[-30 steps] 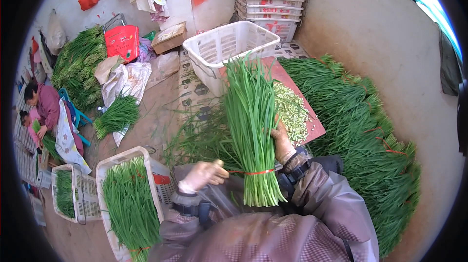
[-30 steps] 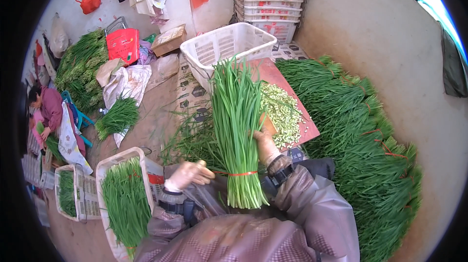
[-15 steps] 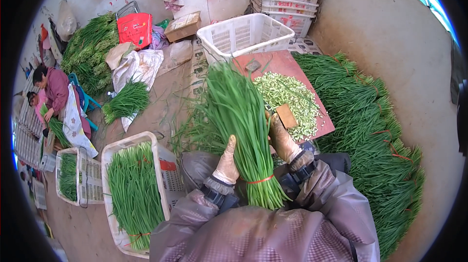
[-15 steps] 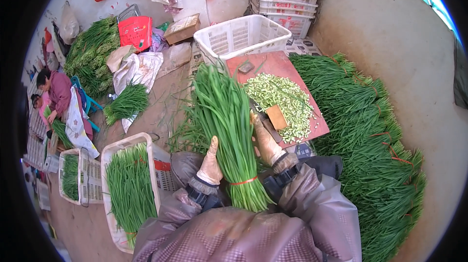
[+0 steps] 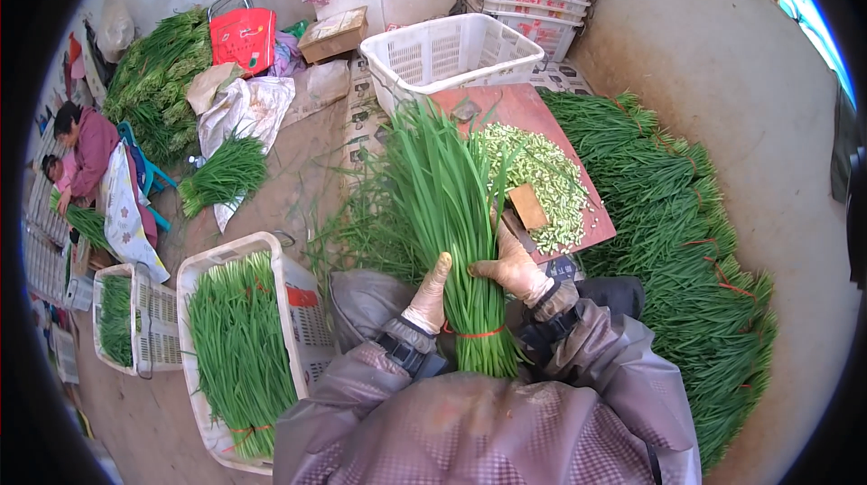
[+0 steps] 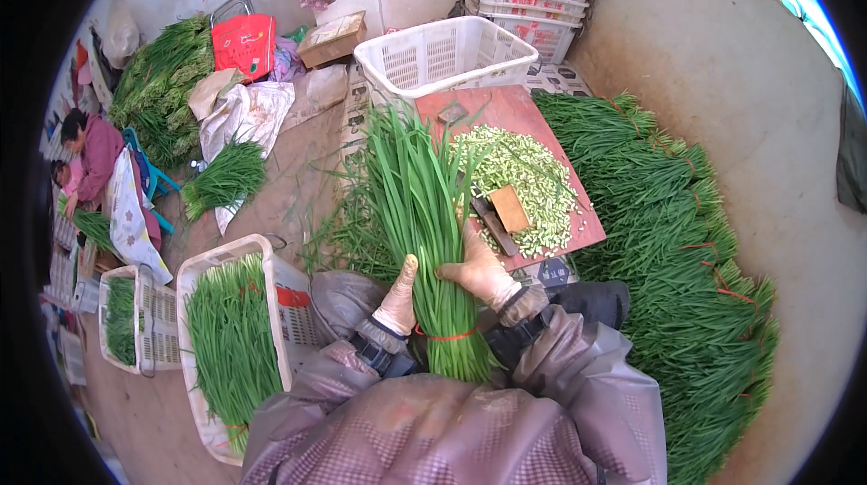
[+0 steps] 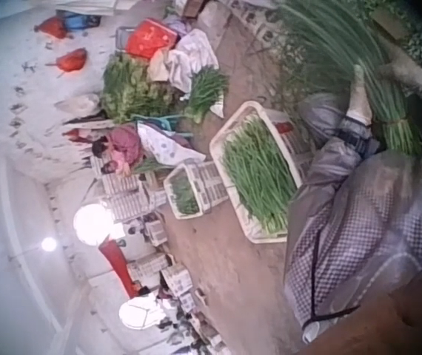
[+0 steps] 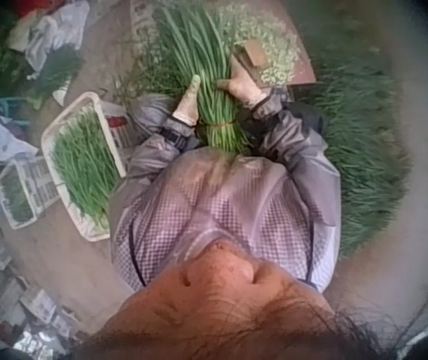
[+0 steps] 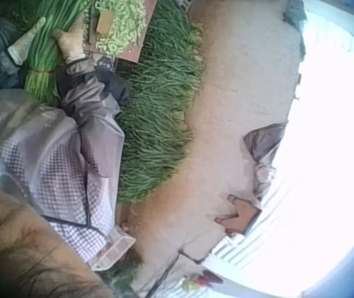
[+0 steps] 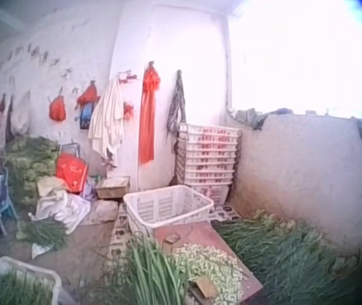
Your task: The person sorts and bundles green vegetables by hand, uses a knife to trim the ends on a small wooden board, and places the finished bundles into white plastic crates.
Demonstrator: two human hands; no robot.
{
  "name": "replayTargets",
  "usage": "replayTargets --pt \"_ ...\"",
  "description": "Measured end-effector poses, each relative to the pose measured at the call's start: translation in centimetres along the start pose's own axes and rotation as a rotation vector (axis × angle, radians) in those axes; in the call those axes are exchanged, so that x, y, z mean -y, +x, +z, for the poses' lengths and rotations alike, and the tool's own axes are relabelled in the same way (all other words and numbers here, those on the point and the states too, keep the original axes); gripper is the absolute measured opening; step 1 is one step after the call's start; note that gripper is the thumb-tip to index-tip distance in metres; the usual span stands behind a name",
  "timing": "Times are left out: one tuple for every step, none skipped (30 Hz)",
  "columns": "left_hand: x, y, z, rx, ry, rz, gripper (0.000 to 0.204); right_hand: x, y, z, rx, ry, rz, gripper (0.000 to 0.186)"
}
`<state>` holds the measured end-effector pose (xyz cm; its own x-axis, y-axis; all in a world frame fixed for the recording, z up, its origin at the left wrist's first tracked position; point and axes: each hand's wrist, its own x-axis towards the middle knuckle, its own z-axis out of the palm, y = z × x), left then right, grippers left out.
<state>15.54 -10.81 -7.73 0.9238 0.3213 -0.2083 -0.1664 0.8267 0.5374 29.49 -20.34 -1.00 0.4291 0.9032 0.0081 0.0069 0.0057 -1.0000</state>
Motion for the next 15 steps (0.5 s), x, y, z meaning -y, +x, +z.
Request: replayTargets --pt "0.0 0.0 0.0 -0.012 -0.015 -0.012 0.070 0.0 0.0 0.0 0.001 -0.001 0.003 0.106" --pt "0.0 0.0 0.0 -0.074 -0.024 -0.008 0.064 0.0 0.1 -0.1 0.002 0.005 0.003 0.106" --pt "0.0 0.1 0.0 -0.076 -0.026 -0.012 0.064 0.1 0.0 0.0 0.001 0.012 0.004 0.106" --pt "0.0 0.1 -0.1 -0.093 -0.056 -0.017 0.062 -0.4 0.1 0.2 -0.001 0.013 0.009 0.106" --pt "0.0 0.2 -0.2 -0.110 -0.087 -0.022 0.060 -1.2 0.2 0.3 -0.167 -0.405 -0.121 0.108" --pt "-0.2 0.0 0.0 -0.132 -0.114 -0.017 0.055 -0.7 0.4 0.9 -0.326 -0.824 -0.253 0.110" --pt "-0.1 0.0 0.0 -0.136 -0.119 -0.017 0.055 -0.1 0.0 1.2 -0.320 -0.825 -0.249 0.110" --pt "0.0 -0.1 0.0 -0.152 -0.092 0.035 0.054 0.7 -0.6 1.4 -0.309 -0.895 -0.314 0.110" --pt "-0.1 -0.1 0.4 -0.167 -0.063 0.084 0.052 1.5 -0.9 1.5 -0.300 -0.965 -0.378 0.109" --pt "-0.2 -0.3 0.8 -0.199 -0.021 0.093 0.052 1.3 -1.0 1.5 -0.298 -0.966 -0.374 0.109" --pt "-0.4 -0.3 0.9 -0.200 -0.023 0.090 0.052 1.0 -1.2 1.4 -0.230 -0.997 -0.405 0.083" --pt "-0.8 -0.5 1.0 -0.203 0.005 0.086 0.052 1.0 -1.3 1.6 -0.160 -1.025 -0.438 0.057" --pt "-0.9 -0.6 0.9 -0.205 0.033 0.083 0.052 1.0 -1.5 1.8 -0.089 -1.053 -0.471 0.033" --pt "-0.6 -0.5 0.5 -0.212 0.026 0.093 0.053 1.0 -1.8 2.5 -0.078 -0.994 -0.403 0.017" --pt "-0.6 -0.5 0.6 -0.214 0.023 0.092 0.053 1.7 -2.2 2.8 -0.026 -1.071 -0.366 0.021"
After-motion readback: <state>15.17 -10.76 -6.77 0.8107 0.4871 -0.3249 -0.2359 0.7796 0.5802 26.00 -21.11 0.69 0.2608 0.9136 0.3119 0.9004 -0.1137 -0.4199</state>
